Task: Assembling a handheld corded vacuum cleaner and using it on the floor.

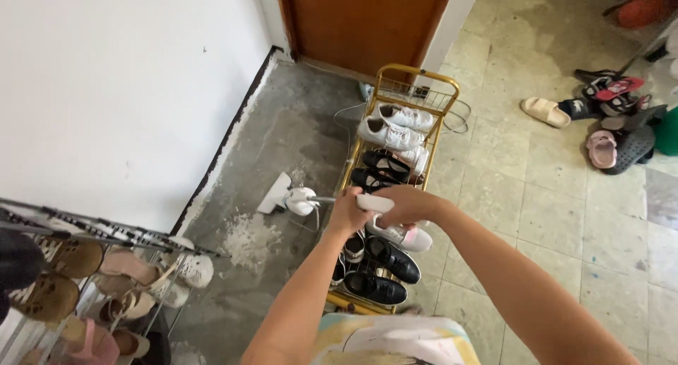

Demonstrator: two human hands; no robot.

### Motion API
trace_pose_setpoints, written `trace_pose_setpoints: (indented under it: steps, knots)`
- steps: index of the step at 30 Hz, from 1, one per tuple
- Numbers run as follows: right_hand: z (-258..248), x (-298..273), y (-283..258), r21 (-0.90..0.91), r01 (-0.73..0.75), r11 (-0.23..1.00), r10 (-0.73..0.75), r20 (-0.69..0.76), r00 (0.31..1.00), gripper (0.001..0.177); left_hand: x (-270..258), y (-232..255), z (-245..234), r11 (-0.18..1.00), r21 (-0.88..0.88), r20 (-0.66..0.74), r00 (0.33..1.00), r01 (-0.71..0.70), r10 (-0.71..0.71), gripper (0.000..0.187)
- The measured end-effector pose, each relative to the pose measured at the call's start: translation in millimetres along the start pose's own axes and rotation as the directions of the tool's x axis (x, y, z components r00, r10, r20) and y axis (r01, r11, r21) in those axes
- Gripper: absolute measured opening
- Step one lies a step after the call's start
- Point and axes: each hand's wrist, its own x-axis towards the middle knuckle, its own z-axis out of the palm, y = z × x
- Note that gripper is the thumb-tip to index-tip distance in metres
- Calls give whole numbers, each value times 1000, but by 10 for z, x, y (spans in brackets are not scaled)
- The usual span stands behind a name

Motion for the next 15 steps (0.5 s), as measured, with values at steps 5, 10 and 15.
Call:
trace_pose_setpoints:
  steps: [5, 10, 15]
  knots:
    - [-26, 414, 256, 17, 28, 999, -29, 38, 999, 51, 101, -185, 200, 979, 4, -94, 975, 205, -204, 86]
    - [-231, 543, 716, -13, 95, 995, -92, 156, 983, 49, 32, 238, 411, 860, -95, -62, 859, 502, -508, 98]
    - [-760, 389, 1045, -55, 179, 982, -166, 185, 969, 54, 172, 501, 1130, 895, -152, -237, 863, 420, -446, 103]
